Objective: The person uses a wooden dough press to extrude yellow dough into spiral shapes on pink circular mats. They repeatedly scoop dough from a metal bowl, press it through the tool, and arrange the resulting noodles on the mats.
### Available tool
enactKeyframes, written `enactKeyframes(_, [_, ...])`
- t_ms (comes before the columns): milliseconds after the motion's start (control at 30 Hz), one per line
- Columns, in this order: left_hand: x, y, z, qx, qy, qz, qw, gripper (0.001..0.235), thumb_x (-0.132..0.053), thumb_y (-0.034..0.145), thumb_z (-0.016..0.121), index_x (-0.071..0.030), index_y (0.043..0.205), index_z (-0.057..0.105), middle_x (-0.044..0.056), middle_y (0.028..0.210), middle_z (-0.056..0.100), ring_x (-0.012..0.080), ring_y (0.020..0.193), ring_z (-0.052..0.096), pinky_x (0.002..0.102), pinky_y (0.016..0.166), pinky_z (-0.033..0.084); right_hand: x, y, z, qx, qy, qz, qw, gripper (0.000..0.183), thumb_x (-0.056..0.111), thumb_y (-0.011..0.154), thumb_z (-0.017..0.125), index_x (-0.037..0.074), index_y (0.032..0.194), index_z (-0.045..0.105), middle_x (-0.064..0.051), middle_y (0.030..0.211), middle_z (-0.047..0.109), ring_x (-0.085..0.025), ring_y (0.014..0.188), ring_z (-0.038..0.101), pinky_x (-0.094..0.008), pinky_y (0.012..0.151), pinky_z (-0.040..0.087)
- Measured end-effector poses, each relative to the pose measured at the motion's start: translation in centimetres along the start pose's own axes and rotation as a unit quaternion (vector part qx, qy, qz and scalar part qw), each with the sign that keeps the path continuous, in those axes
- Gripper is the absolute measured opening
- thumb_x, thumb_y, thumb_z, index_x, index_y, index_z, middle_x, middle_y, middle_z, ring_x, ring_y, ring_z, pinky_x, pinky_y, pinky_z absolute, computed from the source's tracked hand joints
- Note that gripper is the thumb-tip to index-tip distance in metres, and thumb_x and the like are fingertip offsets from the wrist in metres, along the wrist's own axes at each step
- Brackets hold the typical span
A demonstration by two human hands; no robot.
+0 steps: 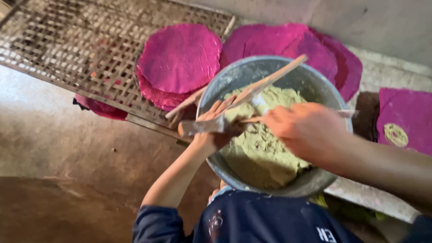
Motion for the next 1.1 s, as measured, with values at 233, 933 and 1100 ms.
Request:
enactKeyframes(233, [1.3, 0.2, -0.1, -0.015, -0.199, -0.13, 0.971, 0.059, -0.033, 0.081, 0.071, -0.017, 0.136, 0.061, 0.007, 0.133, 0.069, 0.0275, 0.112, 0.071, 0.04, 0.09, 0.061, -0.4, -1.7, 4.0, 0.008, 0.104, 0.082, 0.991, 0.028, 0.015, 0.088, 0.059, 0.015, 0.114, 0.068, -0.007, 0.081, 0.068, -0.024, 0.072, 0.072, -0.039, 0.06, 0.057])
enactKeyframes(933, [1.2, 5.8, 0.9, -0.197, 0.026, 0.036, 0.979, 0.062, -0.009, 0.084, 0.07, -0.01, 0.145, 0.058, 0.027, 0.169, 0.014, 0.0385, 0.109, 0.057, 0.045, 0.074, 0.058, 1.8, -0.6, 16.9, -0.199, 0.504, 0.3, 0.785, 0.04, 0.022, 0.105, 0.059, 0.014, 0.144, 0.06, -0.019, 0.108, 0.075, -0.016, 0.077, 0.07, -0.033, 0.066, 0.057])
enactKeyframes(1100, [2.2, 5.4, -0.7, -0.206, 0.095, 0.073, 0.971, 0.07, -0.02, 0.091, 0.067, -0.012, 0.157, 0.045, 0.02, 0.162, 0.028, 0.0377, 0.112, 0.058, 0.043, 0.088, 0.059, -0.1, -3.4, 16.2, -0.021, 0.51, 0.325, 0.796, 0.04, 0.032, 0.1, 0.058, 0.022, 0.138, 0.066, -0.01, 0.083, 0.078, -0.016, 0.056, 0.06, -0.036, 0.058, 0.052])
Point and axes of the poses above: each hand's wrist, its own y-axis towards the middle knuckle, its own z-axis out of the palm, x = y × z, the point moved 4 cm from there along y, towards the middle knuckle
